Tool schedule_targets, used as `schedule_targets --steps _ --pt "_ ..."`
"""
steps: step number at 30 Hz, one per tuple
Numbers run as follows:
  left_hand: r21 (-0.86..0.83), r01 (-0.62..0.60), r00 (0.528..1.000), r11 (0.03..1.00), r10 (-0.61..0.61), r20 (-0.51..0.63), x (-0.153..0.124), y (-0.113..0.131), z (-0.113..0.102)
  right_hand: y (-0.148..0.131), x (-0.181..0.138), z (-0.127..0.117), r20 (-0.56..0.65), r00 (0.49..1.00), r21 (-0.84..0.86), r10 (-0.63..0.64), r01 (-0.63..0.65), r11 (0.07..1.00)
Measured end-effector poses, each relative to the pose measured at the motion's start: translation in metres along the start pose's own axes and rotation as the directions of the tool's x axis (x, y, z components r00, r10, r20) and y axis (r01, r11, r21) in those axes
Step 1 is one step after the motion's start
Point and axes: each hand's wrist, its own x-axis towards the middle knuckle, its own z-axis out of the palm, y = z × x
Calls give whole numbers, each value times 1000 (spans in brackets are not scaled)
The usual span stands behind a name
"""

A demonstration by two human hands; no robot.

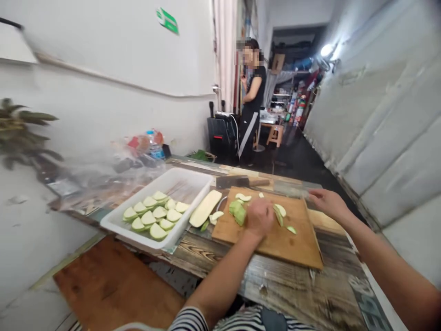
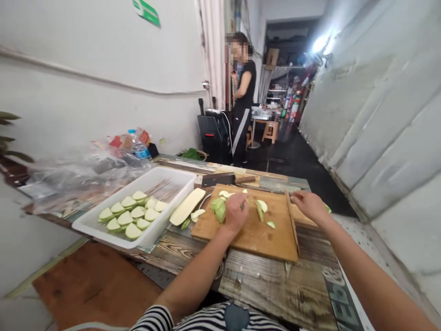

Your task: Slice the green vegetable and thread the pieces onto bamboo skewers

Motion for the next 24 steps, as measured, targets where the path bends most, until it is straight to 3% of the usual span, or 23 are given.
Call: schedule_targets --steps 3,7,10,13,18,24 --pt "-52 165 984 985 -161 75 -5 -16 10 32 -48 13 95 971 -63 219 -213 975" --pt "-57 198 971 979 -188 147 -14 -29 18 29 -76 30 176 924 -105 340 -326 939" --pt "-34 187 968 982 -178 177 -17 -32 19 21 -76 37 202 901 -125 385 -366 922" --pt "-22 142 947 990 -130 295 -21 -27 20 18 -72 44 222 879 -136 422 -400 906" --pt "9 3 871 1000 -7 491 -25 -11 22 24 -66 62 259 837 -128 482 -465 876" --pt "78 -66 781 995 3 625 -27 -8 24 42 -59 79 326 801 -27 502 -523 852"
